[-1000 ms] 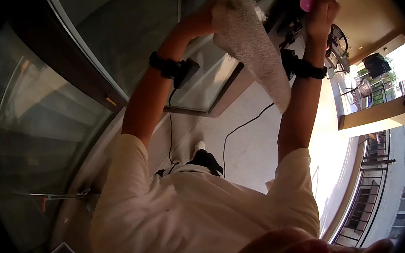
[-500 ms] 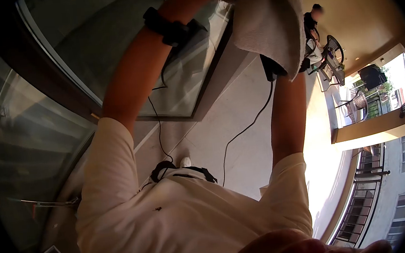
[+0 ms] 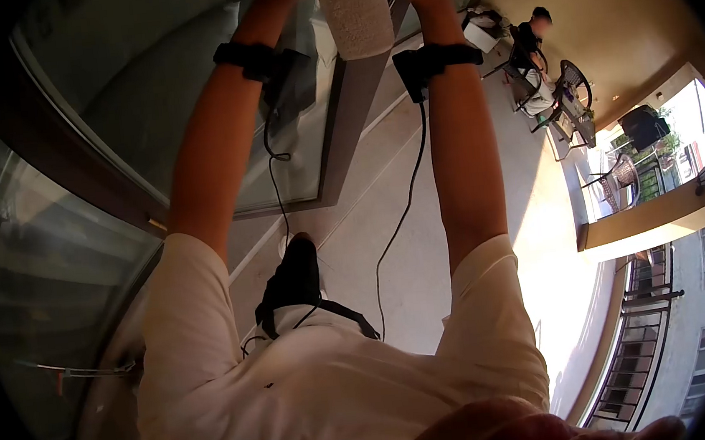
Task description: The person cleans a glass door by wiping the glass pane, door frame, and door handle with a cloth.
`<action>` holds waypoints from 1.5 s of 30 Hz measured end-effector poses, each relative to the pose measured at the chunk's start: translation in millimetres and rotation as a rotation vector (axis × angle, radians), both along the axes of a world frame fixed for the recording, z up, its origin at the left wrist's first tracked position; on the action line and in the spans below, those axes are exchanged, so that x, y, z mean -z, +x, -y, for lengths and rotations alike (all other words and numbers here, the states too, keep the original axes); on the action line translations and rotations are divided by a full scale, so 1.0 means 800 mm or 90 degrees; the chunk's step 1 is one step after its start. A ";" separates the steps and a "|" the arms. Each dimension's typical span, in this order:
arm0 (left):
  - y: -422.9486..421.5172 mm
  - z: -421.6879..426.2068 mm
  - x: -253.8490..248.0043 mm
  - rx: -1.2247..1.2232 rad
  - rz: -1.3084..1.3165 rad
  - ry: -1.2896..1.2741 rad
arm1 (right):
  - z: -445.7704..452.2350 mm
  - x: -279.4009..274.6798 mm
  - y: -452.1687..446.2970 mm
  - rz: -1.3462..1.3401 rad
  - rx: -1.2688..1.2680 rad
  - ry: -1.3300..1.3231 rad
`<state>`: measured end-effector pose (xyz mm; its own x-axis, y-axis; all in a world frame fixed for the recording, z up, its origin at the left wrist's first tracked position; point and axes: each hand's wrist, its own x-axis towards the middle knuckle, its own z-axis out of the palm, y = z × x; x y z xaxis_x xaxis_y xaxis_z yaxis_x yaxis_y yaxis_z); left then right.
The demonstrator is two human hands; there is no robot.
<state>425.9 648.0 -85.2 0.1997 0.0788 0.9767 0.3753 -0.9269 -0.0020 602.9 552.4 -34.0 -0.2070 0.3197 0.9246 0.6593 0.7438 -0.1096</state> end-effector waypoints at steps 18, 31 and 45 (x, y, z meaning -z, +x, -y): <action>0.001 0.054 0.021 -0.082 -0.029 -0.010 | 0.048 -0.001 -0.004 0.000 -0.008 0.084; 0.002 0.100 0.014 -0.059 0.027 -0.050 | 0.140 -0.006 -0.014 0.053 0.002 0.154; -0.024 0.201 -0.025 0.064 0.057 0.027 | 0.177 -0.015 -0.032 0.010 0.020 0.057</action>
